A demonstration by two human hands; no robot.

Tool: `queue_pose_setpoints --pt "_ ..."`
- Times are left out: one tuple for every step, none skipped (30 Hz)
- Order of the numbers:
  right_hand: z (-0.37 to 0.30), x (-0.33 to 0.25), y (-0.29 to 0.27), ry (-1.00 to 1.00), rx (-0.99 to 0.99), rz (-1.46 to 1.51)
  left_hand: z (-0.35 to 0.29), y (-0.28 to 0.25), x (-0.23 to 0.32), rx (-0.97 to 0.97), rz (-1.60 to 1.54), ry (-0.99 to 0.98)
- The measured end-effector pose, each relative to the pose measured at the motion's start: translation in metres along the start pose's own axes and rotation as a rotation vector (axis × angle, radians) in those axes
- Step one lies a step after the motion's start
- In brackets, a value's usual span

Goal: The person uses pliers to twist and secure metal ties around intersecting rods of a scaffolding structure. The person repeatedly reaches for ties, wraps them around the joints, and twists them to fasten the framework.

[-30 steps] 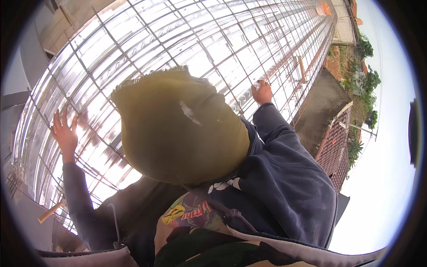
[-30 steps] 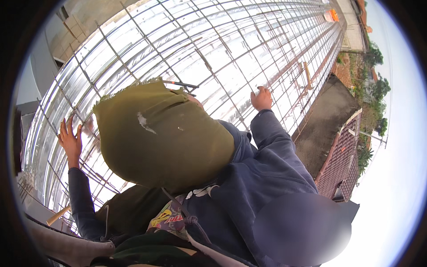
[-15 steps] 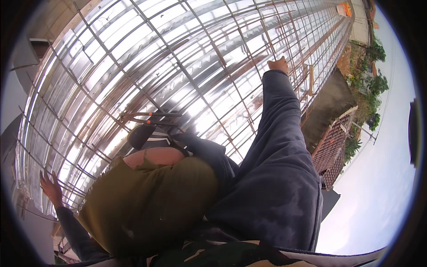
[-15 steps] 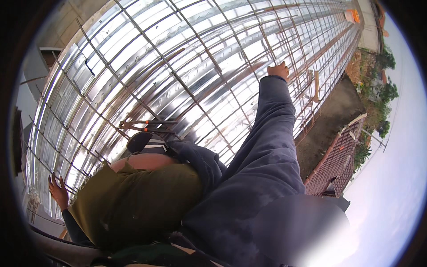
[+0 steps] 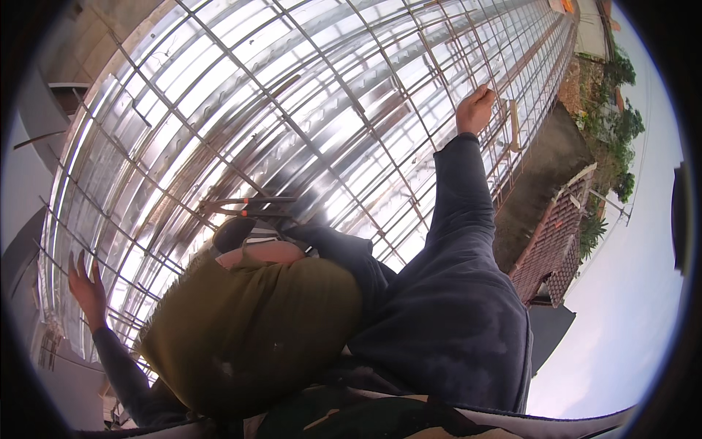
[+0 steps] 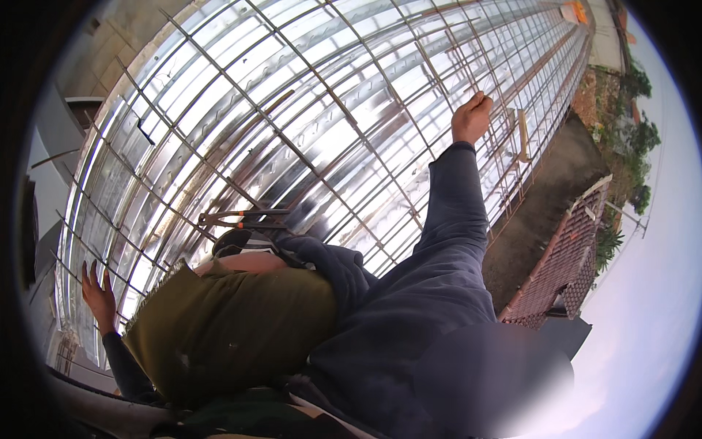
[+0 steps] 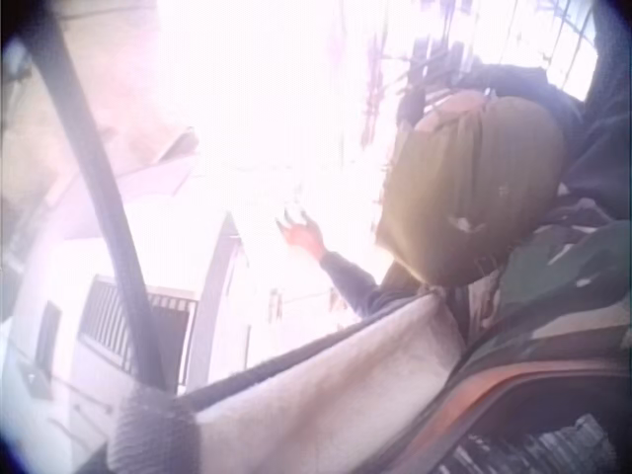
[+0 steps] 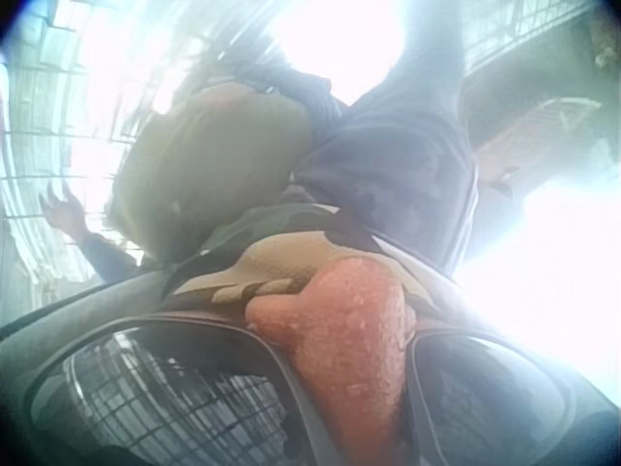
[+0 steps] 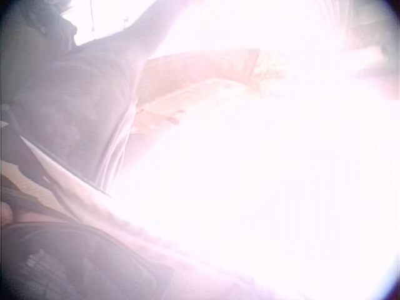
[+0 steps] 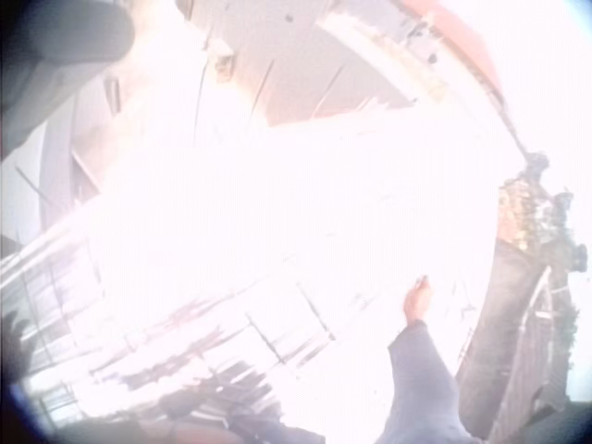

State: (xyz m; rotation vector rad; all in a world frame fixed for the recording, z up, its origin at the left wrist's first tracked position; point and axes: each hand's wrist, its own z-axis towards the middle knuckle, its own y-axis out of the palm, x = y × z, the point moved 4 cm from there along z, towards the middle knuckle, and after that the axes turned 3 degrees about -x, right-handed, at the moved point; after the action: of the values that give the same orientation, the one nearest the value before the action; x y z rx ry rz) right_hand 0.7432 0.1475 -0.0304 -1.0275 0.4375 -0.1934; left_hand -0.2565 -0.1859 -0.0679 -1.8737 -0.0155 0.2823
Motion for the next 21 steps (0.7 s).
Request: queue_pose_setpoints --pt "0.008 -0.019 -0.02 0.015 0.082 0.047 0.008 -0.011 0.009 0.026 -0.002 0.016" --pt "0.018 -0.051 -0.036 0.023 0.154 0.108 0.006 -0.022 0.011 0.048 0.0 0.014" --pt "0.029 -0.086 -0.055 0.054 0.044 0.161 0.005 -0.033 0.014 0.075 -0.002 0.011" --pt "0.047 -0.107 -0.074 -0.078 0.053 0.107 0.014 -0.041 0.027 0.134 -0.043 0.021" --pt "0.058 -0.14 -0.092 -0.203 0.101 0.151 0.021 -0.048 0.031 0.177 -0.096 0.026" --pt "0.064 -0.175 -0.11 -0.308 0.125 0.163 0.028 -0.057 0.032 0.218 -0.14 0.03" --pt "0.067 -0.209 -0.13 -0.417 0.149 0.172 0.033 -0.066 0.034 0.258 -0.187 0.033" --pt "0.069 -0.243 -0.15 -0.511 0.193 0.216 0.039 -0.08 0.04 0.3 -0.325 0.039" --pt "0.07 -0.28 -0.172 -0.61 0.246 0.259 0.044 -0.099 0.058 0.368 -0.393 0.068" --pt "0.067 -0.316 -0.188 -0.711 0.308 0.322 0.049 -0.114 0.062 0.389 -0.5 0.057" --pt "0.051 -0.35 -0.185 -0.744 0.253 0.426 0.047 -0.146 0.074 0.366 -0.67 0.057" --pt "0.029 -0.389 -0.198 -0.806 0.207 0.518 0.046 -0.169 0.086 0.378 -0.782 0.066" --pt "0.007 -0.425 -0.217 -0.878 0.163 0.597 0.048 -0.192 0.108 0.375 -0.878 0.117" --pt "-0.022 -0.463 -0.23 -0.941 0.109 0.684 0.039 -0.226 0.117 0.375 -0.947 0.156" --pt "-0.055 -0.497 -0.239 -1.011 0.045 0.773 0.028 -0.257 0.124 0.361 -1.013 0.193" --pt "-0.087 -0.522 -0.251 -1.061 -0.029 0.786 0.025 -0.275 0.139 0.331 -1.12 0.255" --pt "-0.119 -0.542 -0.26 -1.101 -0.115 0.812 0.017 -0.295 0.147 0.298 -1.221 0.295" --pt "-0.15 -0.559 -0.269 -1.166 -0.169 0.835 0.012 -0.31 0.157 0.264 -1.346 0.326" --pt "-0.18 -0.574 -0.28 -1.225 -0.221 0.852 0.0 -0.326 0.16 0.281 -1.486 0.379" --pt "-0.213 -0.588 -0.289 -1.314 -0.257 0.882 -0.008 -0.329 0.161 0.28 -1.72 0.346" --pt "-0.246 -0.601 -0.297 -1.4 -0.299 0.921 -0.019 -0.328 0.155 0.289 -1.949 0.307"
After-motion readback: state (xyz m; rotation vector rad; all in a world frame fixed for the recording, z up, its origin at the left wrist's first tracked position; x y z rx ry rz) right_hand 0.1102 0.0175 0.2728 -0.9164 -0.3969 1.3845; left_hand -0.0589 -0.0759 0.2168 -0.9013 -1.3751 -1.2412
